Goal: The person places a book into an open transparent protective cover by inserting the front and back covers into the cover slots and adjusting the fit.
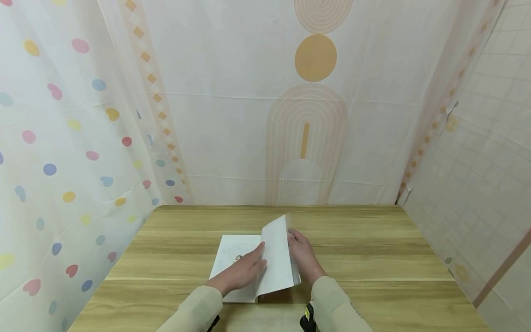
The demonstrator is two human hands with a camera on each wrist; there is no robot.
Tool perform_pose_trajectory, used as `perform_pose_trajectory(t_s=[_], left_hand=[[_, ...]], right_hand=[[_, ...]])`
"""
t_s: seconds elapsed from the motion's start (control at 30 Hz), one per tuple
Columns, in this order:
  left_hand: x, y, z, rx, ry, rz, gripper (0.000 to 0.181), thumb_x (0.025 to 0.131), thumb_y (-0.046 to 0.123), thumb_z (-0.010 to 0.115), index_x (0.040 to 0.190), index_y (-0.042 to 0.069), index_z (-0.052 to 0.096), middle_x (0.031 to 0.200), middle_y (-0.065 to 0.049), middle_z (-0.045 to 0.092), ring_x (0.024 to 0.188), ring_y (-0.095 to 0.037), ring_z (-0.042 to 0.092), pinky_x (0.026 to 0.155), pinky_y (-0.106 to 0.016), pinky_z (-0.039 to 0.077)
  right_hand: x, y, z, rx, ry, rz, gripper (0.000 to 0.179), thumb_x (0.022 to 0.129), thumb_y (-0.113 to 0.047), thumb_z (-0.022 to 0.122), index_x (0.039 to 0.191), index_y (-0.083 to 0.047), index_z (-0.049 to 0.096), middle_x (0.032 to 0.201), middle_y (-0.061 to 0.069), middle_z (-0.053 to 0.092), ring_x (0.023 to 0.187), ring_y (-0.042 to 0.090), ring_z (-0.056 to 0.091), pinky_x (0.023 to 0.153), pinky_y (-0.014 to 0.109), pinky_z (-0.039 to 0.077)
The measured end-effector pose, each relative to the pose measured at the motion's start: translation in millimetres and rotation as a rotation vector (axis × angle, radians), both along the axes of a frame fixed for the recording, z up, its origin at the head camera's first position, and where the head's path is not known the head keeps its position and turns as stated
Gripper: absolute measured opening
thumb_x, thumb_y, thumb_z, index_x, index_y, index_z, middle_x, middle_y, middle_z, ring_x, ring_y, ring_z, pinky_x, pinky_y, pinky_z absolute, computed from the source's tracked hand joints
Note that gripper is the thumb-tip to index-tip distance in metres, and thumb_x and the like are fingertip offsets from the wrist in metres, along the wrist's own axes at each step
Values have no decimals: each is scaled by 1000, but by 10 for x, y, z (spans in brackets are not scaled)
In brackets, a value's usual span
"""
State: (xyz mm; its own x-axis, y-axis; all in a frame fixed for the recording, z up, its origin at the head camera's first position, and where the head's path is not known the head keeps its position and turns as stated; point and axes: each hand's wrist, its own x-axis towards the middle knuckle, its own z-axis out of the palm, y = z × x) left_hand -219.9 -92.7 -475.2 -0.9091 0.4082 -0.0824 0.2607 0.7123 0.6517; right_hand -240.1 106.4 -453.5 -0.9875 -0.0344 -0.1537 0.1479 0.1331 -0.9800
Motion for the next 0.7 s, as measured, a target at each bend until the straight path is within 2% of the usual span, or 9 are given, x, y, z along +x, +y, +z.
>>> perform_pose_trajectory(t_s=[0.2, 0.37, 0.53, 0.7], left_hand=[[-26, -57, 20, 45, 17, -29, 66, 108, 41, 30, 157, 0, 18, 158, -20, 29, 144, -37, 29, 116, -51, 24], [-32, -104, 36, 62, 24, -19, 64, 108, 41, 30, 157, 0, 20, 156, -20, 33, 143, -36, 31, 116, -51, 25], [-31, -141, 62, 79, 12, -3, 61, 109, 39, 29, 157, 3, 21, 157, -18, 34, 144, -33, 32, 116, -51, 26], [-27, -189, 71, 71, 0, 28, 59, 108, 42, 29, 157, 9, 28, 156, -11, 38, 142, -32, 35, 114, -51, 29]], right_hand=[[38, -39, 7, -76, 15, 99, 53, 108, -34, 34, 151, -2, 37, 122, 19, 61, 99, 26, 63, 79, 40, 55], [43, -62, -2, -124, 38, 164, 59, 109, -43, 27, 150, -3, 38, 121, 21, 61, 94, 24, 64, 76, 38, 56], [30, -93, -39, -189, 70, 218, 62, 110, -41, 20, 149, 3, 39, 120, 22, 64, 91, 19, 66, 74, 34, 56], [32, -143, -64, -227, 46, 223, 56, 109, -35, 28, 144, 4, 45, 112, 14, 67, 87, 15, 66, 72, 30, 56]])
